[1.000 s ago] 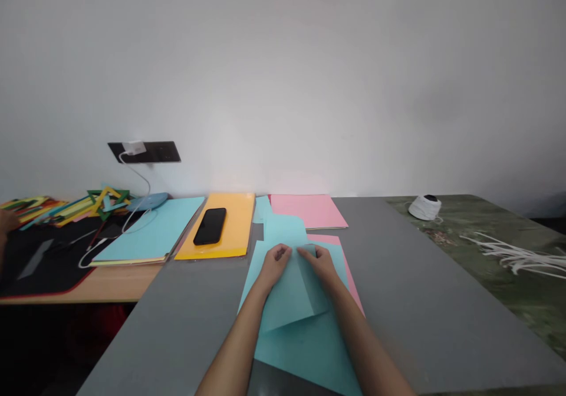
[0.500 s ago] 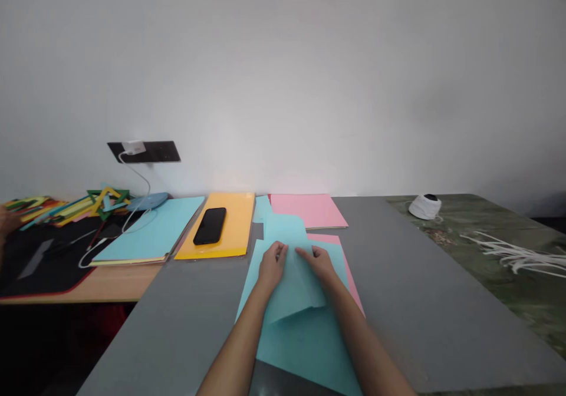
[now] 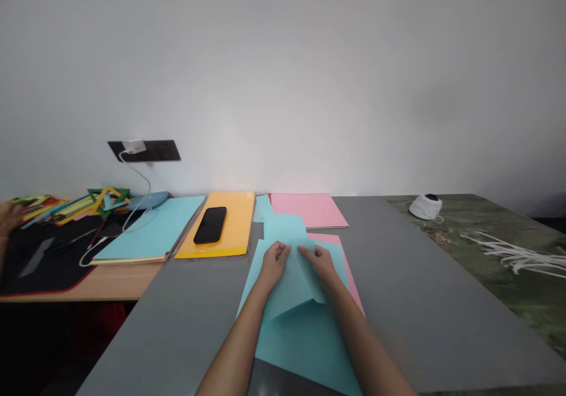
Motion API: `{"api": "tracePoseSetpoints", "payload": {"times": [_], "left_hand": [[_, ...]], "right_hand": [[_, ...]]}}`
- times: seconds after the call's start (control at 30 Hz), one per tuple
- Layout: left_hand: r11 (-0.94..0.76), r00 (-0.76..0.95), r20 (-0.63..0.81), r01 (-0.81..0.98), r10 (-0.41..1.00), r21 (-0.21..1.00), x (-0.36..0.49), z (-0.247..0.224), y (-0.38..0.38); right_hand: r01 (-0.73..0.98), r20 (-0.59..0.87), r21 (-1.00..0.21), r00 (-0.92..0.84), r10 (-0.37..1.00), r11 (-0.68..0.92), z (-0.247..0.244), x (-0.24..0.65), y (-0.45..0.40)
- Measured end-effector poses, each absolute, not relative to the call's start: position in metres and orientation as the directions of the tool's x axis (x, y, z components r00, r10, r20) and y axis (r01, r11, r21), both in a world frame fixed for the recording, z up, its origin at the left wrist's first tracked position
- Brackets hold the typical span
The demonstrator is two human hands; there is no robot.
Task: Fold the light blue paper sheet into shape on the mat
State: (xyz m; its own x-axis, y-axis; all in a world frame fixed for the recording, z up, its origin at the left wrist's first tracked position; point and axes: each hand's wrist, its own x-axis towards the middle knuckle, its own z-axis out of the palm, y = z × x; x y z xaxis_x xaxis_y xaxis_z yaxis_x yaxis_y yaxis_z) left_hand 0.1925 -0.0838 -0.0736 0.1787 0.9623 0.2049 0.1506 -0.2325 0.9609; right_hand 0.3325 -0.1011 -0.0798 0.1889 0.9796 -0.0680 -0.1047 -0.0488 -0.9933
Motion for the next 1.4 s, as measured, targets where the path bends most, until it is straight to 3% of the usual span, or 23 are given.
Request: {"api": "tracePoseSetpoints", "payload": {"times": [0.33, 0.53, 0.7, 0.9, 1.1, 1.4], "left_hand": [[-0.215, 0.136, 0.195, 0.157, 0.971, 0.964, 0.19, -0.074, -0.084], [-0.158, 0.212, 0.124, 0.155, 0.969, 0.975, 0.19, -0.074, -0.083], [-0.165, 0.16, 0.139, 0.163, 0.977, 0.973, 0.19, -0.071, -0.084], [-0.175, 0.091, 0.161, 0.164, 0.983, 0.971, 0.188, -0.069, -0.084], [-0.109, 0.225, 0.064, 0.192, 0.972, 0.975, 0.187, -0.071, -0.084], [-0.099, 0.168, 0.071, 0.167, 0.983, 0.981, 0.185, -0.077, -0.081]], "right_hand": [[-0.19, -0.142, -0.974, 0.072, 0.987, -0.126, -0.076, 0.333, -0.104], [-0.211, -0.107, -0.974, 0.132, 0.986, -0.077, -0.078, 0.335, -0.103], [-0.225, -0.105, -0.972, 0.154, 0.982, -0.069, -0.079, 0.335, -0.102], [-0.231, -0.187, -0.957, 0.019, 0.982, -0.178, -0.079, 0.34, -0.101], [-0.26, -0.153, -0.958, 0.097, 0.983, -0.123, -0.081, 0.344, -0.1], [-0.329, -0.127, -0.942, 0.158, 0.979, -0.069, -0.084, 0.344, -0.098]]}}
